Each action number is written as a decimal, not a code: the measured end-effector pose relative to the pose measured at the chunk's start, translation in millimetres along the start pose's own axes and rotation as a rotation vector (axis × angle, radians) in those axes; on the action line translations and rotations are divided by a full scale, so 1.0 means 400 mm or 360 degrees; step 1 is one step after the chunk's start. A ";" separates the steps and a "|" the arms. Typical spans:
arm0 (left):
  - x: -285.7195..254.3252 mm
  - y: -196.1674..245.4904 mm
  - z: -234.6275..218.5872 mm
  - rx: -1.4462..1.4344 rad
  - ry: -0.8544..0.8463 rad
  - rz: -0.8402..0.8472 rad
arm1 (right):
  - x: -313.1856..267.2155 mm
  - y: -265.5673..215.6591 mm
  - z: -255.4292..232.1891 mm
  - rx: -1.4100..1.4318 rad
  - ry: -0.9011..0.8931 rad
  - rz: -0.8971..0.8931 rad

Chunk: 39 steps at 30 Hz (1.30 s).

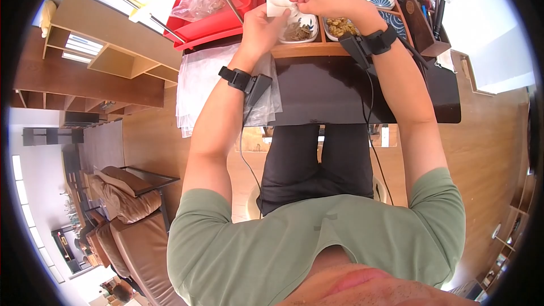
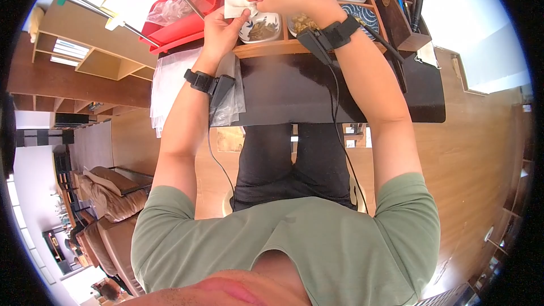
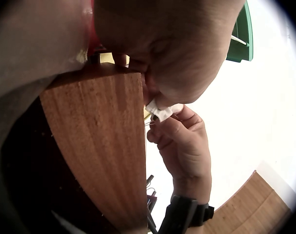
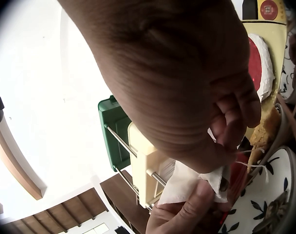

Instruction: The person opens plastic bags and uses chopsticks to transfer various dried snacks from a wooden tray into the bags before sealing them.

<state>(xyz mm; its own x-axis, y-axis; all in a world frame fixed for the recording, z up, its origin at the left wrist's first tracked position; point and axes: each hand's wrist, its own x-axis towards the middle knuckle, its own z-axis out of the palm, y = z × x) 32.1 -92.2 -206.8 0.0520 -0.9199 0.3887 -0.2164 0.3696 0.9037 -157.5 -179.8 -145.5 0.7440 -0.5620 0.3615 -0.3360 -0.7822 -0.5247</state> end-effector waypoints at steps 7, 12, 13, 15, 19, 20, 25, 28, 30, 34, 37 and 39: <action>0.000 0.004 -0.002 0.0093 0.0028 -0.0007 | -0.001 -0.003 0.007 0.0047 0.0018 -0.0001; 0.004 -0.017 -0.005 0.0043 -0.0007 0.0009 | -0.004 -0.010 -0.001 0.0037 -0.0071 -0.0049; 0.005 -0.020 -0.006 0.0044 -0.0007 0.0010 | -0.004 -0.010 -0.001 0.0061 -0.0068 -0.0067; 0.005 -0.023 -0.007 0.0041 -0.0026 -0.0025 | -0.003 -0.007 0.001 0.0022 -0.0052 -0.0093; 0.009 -0.037 -0.004 -0.0006 -0.0013 -0.0002 | -0.001 -0.010 0.004 0.0030 -0.0048 -0.0060; 0.011 -0.041 -0.004 -0.0010 0.0005 0.0028 | -0.002 -0.012 0.004 0.0030 -0.0048 -0.0060; 0.009 -0.031 -0.007 0.0062 0.0031 0.0038 | -0.003 -0.013 0.007 0.0078 -0.0059 -0.0053; 0.006 -0.022 -0.003 0.0049 0.0038 0.0047 | -0.002 -0.026 0.000 0.0090 -0.0132 0.0004; 0.005 -0.013 0.000 0.0094 0.0050 0.0103 | -0.001 -0.024 0.000 0.0111 -0.0140 0.0016; 0.000 0.001 -0.001 0.0123 0.0036 0.0048 | 0.002 -0.025 0.002 0.0004 -0.0129 0.0030; 0.000 -0.004 -0.002 0.0167 0.0013 0.0036 | 0.004 -0.009 0.009 0.0018 -0.0079 0.0024; -0.001 -0.004 -0.001 0.0183 -0.0034 0.0059 | 0.005 -0.009 0.008 0.0000 -0.0076 0.0026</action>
<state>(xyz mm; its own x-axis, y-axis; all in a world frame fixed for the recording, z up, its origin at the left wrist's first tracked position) 32.8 -92.3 -208.5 0.0212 -0.9091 0.4161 -0.3285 0.3867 0.8617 -153.0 -177.3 -145.6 0.7653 -0.5610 0.3156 -0.3482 -0.7731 -0.5301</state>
